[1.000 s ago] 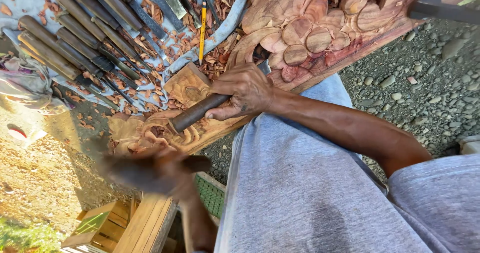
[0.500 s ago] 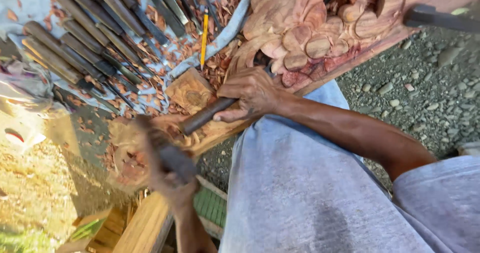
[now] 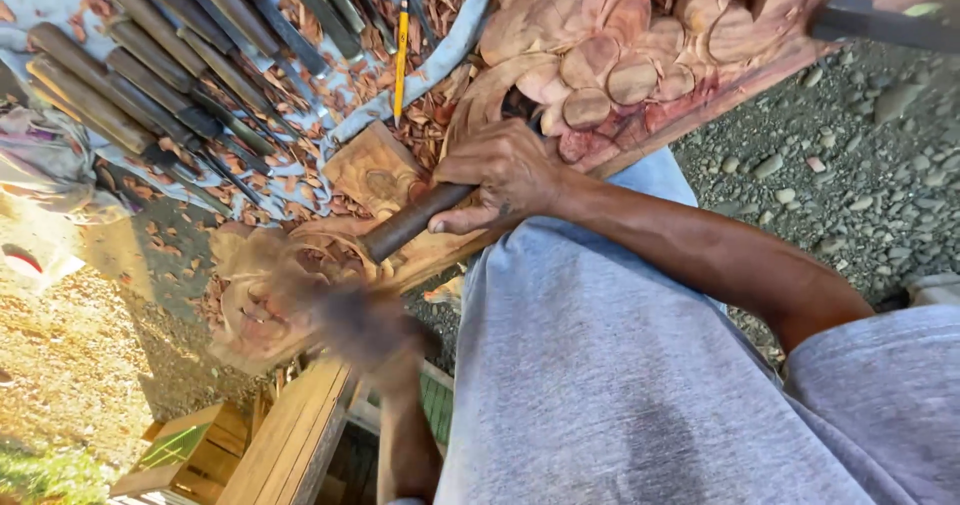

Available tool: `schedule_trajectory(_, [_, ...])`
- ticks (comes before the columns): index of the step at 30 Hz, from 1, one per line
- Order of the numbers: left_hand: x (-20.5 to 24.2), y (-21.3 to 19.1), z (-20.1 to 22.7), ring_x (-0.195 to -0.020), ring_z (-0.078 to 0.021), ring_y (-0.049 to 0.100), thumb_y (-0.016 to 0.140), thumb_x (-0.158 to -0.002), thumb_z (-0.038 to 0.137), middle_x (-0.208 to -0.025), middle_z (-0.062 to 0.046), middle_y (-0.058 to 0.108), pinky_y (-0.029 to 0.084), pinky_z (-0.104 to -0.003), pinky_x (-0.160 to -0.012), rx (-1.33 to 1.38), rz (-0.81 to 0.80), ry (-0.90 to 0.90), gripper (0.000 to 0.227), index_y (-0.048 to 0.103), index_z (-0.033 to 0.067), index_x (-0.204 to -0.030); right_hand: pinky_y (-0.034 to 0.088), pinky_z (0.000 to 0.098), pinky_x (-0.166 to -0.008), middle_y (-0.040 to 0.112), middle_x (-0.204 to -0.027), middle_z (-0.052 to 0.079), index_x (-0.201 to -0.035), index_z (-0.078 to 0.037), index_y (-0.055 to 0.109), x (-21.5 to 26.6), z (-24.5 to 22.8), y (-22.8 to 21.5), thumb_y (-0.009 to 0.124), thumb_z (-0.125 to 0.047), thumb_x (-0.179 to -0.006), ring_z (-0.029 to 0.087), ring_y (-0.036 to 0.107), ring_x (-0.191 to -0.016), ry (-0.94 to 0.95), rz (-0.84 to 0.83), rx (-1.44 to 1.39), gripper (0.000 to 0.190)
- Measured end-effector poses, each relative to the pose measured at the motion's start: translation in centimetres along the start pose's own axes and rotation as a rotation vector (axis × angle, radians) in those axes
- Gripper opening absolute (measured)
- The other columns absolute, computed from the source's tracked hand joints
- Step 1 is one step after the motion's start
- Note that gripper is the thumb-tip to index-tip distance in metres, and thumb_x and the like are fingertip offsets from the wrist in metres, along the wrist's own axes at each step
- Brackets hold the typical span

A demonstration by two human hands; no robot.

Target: Carving intricate decorative patterns into a wooden board using a mallet and chisels.

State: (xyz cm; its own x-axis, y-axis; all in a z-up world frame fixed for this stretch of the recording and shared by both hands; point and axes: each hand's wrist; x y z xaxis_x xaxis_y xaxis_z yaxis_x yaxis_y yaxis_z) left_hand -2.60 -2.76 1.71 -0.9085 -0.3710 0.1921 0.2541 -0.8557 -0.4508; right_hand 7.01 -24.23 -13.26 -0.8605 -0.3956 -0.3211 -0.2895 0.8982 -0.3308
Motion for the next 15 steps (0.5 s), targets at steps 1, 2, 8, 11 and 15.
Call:
schedule_trajectory(1, [0.1,1.4,0.0,-0.076,-0.0103,0.054,0.061,-0.077,0.007,-0.097,-0.003,0.057,0.047,-0.027,-0.065,-0.169,-0.224,0.234,0.094,0.024,-0.001,-0.163,0.045,0.0425,-0.053,0.057,-0.066,0.006,-0.079,-0.01,0.068,-0.2,-0.3,-0.1,0.083,-0.051,-0.083,0.027,0.06,-0.059,0.018,-0.016,0.04,0.043])
schedule_trajectory(2, [-0.2,0.3,0.1,-0.076,-0.0103,0.054,0.061,-0.077,0.007,-0.097,-0.003,0.057,0.047,-0.027,-0.065,-0.163,-0.212,0.246,0.094,0.024,-0.001,-0.163,0.045,0.0425,-0.053,0.057,-0.066,0.006,-0.079,-0.01,0.068,-0.4,-0.1,-0.1,0.083,-0.051,-0.083,0.027,0.06,-0.059,0.002,-0.016,0.047,0.043])
schedule_trajectory(8, [1.7,-2.2,-3.8,-0.078,-0.0106,0.063,0.055,-0.1,-0.004,-0.088,0.001,0.065,0.051,-0.022,-0.071,-0.793,-0.001,0.386,0.042,0.056,0.0345,-0.118,0.047,0.0422,-0.058,0.059,-0.071,0.005,-0.09,-0.008,0.07,0.4,0.1,-0.4,0.083,-0.051,-0.085,0.027,0.061,-0.064,-0.01,-0.002,-0.023,0.045])
schedule_trajectory(11, [0.2,0.5,-0.6,-0.067,-0.0106,0.056,0.068,-0.087,0.017,-0.083,0.001,0.062,0.048,-0.022,-0.062,-0.204,-0.166,0.048,0.081,0.03,0.0011,-0.157,0.045,0.0415,-0.057,0.062,-0.075,0.008,-0.09,-0.007,0.069,-0.2,0.6,-0.7,0.083,-0.05,-0.084,0.027,0.062,-0.064,-0.081,0.008,-0.013,0.046])
schedule_trajectory(15, [2.2,-2.2,-6.9,-0.096,-0.0216,0.061,0.069,-0.096,0.008,-0.111,-0.009,0.061,0.052,-0.032,-0.089,-0.227,-0.071,0.234,0.039,0.051,0.0011,-0.131,0.047,0.042,-0.059,0.059,-0.071,0.006,-0.088,-0.009,0.07,0.7,0.3,-0.3,0.083,-0.049,-0.086,0.027,0.062,-0.065,0.004,-0.01,-0.036,0.042])
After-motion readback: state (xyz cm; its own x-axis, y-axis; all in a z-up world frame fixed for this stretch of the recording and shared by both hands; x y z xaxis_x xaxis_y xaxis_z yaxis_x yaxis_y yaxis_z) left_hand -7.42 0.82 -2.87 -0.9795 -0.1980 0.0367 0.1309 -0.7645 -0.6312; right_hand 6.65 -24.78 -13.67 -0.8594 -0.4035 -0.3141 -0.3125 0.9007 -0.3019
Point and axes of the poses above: each hand's wrist, its own x-axis away from the middle knuckle, its own y-axis out of the palm, z = x × y
